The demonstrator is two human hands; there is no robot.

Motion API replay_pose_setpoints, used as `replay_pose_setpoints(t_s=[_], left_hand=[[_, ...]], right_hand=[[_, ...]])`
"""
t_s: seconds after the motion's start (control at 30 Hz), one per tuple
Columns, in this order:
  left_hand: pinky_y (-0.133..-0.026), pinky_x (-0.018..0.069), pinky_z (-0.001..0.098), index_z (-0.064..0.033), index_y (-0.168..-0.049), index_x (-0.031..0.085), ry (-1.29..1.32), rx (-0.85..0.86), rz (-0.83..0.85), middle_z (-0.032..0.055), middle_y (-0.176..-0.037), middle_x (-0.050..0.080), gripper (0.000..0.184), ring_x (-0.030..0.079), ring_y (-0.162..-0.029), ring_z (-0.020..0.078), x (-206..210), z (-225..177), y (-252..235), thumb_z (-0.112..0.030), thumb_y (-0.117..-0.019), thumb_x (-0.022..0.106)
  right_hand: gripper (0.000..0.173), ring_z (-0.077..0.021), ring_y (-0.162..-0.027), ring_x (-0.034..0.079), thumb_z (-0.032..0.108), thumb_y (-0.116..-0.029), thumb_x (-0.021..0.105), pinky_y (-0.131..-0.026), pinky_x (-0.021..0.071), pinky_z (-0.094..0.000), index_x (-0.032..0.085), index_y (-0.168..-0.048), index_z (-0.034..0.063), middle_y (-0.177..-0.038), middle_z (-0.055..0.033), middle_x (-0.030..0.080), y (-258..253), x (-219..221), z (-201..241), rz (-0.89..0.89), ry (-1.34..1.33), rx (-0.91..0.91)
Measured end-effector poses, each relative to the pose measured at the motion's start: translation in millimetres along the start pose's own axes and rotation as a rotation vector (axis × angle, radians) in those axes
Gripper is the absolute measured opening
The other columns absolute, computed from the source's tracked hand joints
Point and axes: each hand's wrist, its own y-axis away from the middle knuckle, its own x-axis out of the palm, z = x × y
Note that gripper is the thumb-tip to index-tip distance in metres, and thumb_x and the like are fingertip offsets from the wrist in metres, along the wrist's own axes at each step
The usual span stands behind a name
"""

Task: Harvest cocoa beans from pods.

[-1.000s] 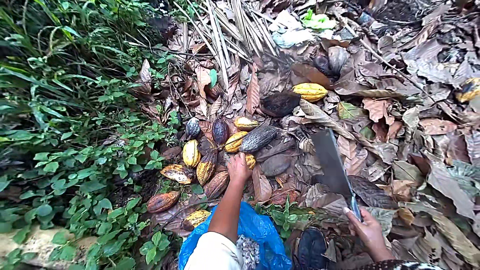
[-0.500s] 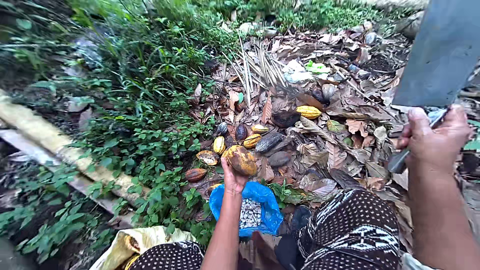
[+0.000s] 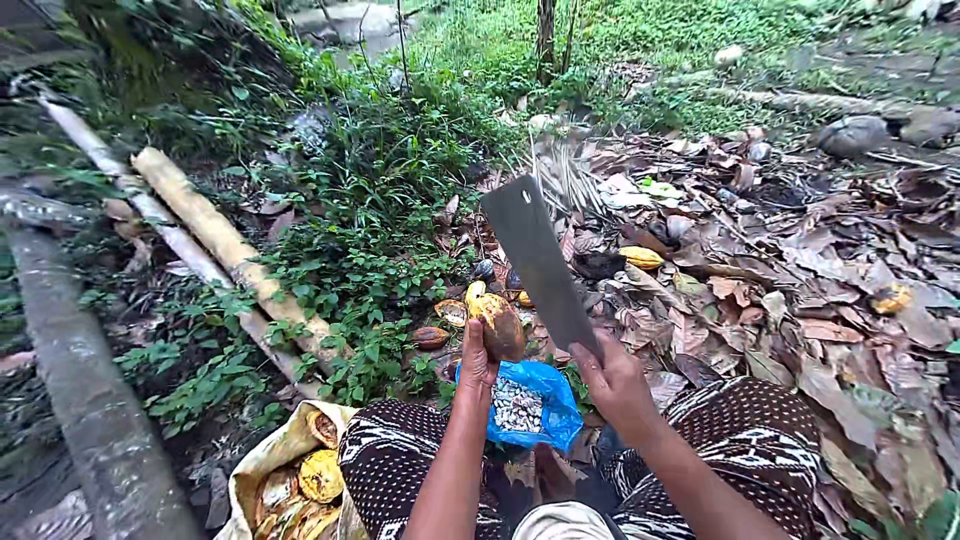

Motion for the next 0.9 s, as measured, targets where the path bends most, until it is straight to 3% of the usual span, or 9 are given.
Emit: replay_pose_setpoints(t_s=[0.2,0.27,0.33,0.43,0.53,0.6,0.67,0.73,0.9], left_hand=[[-0.084,0.0606,0.0366,-0.0086,-0.137,0.044,0.014,0.045,-0.027,0.0073,-0.108,0.068,0.106,0.069,-0.096,0.0158,-5.6,-1.1,-0.3,-0.065,-0.0598,0.089],[-0.084,0.0602,0.0359,-0.0093,-0.138,0.044,-0.026,0.053,-0.014,0.0060,-0.108,0.069,0.112,0.069,-0.097,0.0146,2.1,-3.2,-1.3,-0.070,-0.0554,0.088],[-0.082,0.0607,0.0342,-0.0083,-0.137,0.046,-0.109,0.051,0.020,0.0041,-0.105,0.071,0.118,0.070,-0.094,0.0126,9.3,-1.2,0.2,-0.077,-0.0498,0.087],[-0.085,0.0593,0.0355,-0.0015,-0.144,0.035,-0.164,0.020,0.054,0.0080,-0.110,0.067,0.119,0.068,-0.096,0.0136,0.7,11.7,-1.1,-0.073,-0.0624,0.083],[-0.081,0.0596,0.0327,-0.0055,-0.137,0.043,-0.128,0.043,0.011,0.0045,-0.104,0.069,0.107,0.068,-0.092,0.0112,7.9,12.7,0.2,-0.070,-0.0626,0.086],[-0.082,0.0597,0.0358,-0.0080,-0.135,0.048,-0.012,0.037,-0.016,0.0073,-0.105,0.069,0.081,0.068,-0.094,0.0151,15.1,9.7,-3.5,-0.056,-0.0790,0.081],[-0.080,0.0605,0.0412,-0.0116,-0.132,0.051,0.167,-0.035,-0.052,0.0104,-0.107,0.069,0.055,0.070,-0.095,0.0210,21.4,11.5,-0.5,-0.057,-0.1005,0.051],[-0.076,0.0608,0.0455,-0.0132,-0.129,0.053,0.289,-0.122,-0.114,0.0132,-0.105,0.070,0.070,0.071,-0.092,0.0265,22.6,15.5,6.3,-0.069,-0.1018,0.022],[-0.080,0.0590,0.0488,-0.0142,-0.127,0.057,0.263,-0.111,-0.187,0.0124,-0.106,0.070,0.067,0.070,-0.096,0.0269,4.3,1.8,-3.5,-0.065,-0.1045,0.019]], right_hand=[[0.033,-0.0054,-0.053,0.058,0.033,-0.1105,0.047,-0.049,0.0545,-0.0246,0.057,-0.112,0.0010,-0.067,-0.0020,0.057,-17.2,-18.9,44.1,-0.229,-0.200,-0.179],[0.037,-0.0137,-0.055,0.062,0.028,-0.1088,0.051,-0.054,0.0571,-0.0314,0.063,-0.108,-0.0071,-0.067,-0.0087,0.062,-7.0,-7.0,29.6,-0.090,-0.057,-0.101],[0.040,-0.0342,-0.077,0.071,0.027,-0.1090,0.047,-0.074,0.0582,-0.0514,0.061,-0.121,-0.0075,-0.082,-0.0205,0.069,2.7,6.0,15.1,0.322,0.137,0.177],[0.043,-0.0425,-0.098,0.071,0.027,-0.1102,0.044,-0.090,0.0543,-0.0581,0.056,-0.136,-0.0047,-0.100,-0.0255,0.071,4.2,16.6,5.4,0.515,0.177,0.372],[0.043,-0.0420,-0.095,0.071,0.028,-0.1100,0.044,-0.088,0.0551,-0.0572,0.057,-0.135,-0.0050,-0.098,-0.0249,0.071,7.2,15.1,5.5,0.468,0.194,0.343],[0.043,-0.0417,-0.092,0.072,0.027,-0.1096,0.045,-0.085,0.0564,-0.0564,0.059,-0.133,-0.0067,-0.097,-0.0247,0.072,5.4,21.1,6.3,0.383,0.220,0.265],[0.038,-0.0384,-0.077,0.074,0.022,-0.1066,0.050,-0.071,0.0602,-0.0525,0.066,-0.118,-0.0097,-0.087,-0.0226,0.072,11.0,39.9,0.7,0.196,0.241,0.079],[0.036,-0.0361,-0.071,0.073,0.022,-0.1055,0.051,-0.065,0.0604,-0.0500,0.068,-0.110,-0.0097,-0.082,-0.0209,0.071,14.2,51.2,-2.0,0.152,0.220,-0.020],[0.037,-0.0304,-0.072,0.072,0.026,-0.1079,0.048,-0.067,0.0593,-0.0476,0.066,-0.110,-0.0059,-0.080,-0.0170,0.070,16.7,36.8,3.9,0.259,0.087,-0.037]])
